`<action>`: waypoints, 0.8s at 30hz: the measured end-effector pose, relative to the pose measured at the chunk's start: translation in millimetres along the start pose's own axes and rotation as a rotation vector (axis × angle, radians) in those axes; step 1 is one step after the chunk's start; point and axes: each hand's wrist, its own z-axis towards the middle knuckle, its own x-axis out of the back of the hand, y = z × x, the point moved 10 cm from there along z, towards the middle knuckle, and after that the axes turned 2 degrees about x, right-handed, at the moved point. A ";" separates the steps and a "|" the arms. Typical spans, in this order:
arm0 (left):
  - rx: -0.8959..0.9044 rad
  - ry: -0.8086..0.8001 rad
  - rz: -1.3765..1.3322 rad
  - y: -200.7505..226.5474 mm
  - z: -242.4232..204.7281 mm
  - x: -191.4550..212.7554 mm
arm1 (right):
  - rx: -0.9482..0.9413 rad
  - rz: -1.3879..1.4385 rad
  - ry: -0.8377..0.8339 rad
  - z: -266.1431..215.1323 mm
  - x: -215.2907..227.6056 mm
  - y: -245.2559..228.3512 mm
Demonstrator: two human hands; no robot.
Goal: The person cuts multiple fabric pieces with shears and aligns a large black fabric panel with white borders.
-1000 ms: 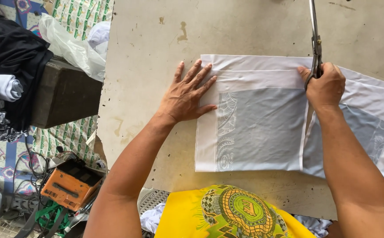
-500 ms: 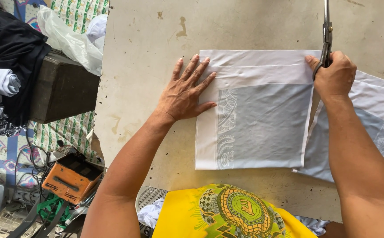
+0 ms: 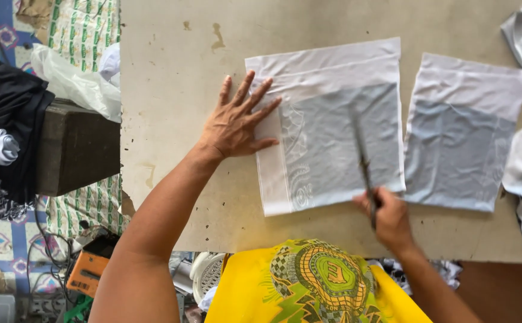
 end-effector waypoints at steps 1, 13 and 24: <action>-0.012 -0.004 -0.002 -0.3 0.1 -0.1 | -0.009 0.004 0.008 -28.6 -3.3 10.9; -0.310 0.277 -0.264 120.1 -126.1 18.9 | -0.503 0.480 -0.567 -222.0 -117.9 77.3; -0.286 0.343 -0.252 139.7 -149.7 14.9 | -0.537 0.299 -0.453 -185.3 -133.9 -6.0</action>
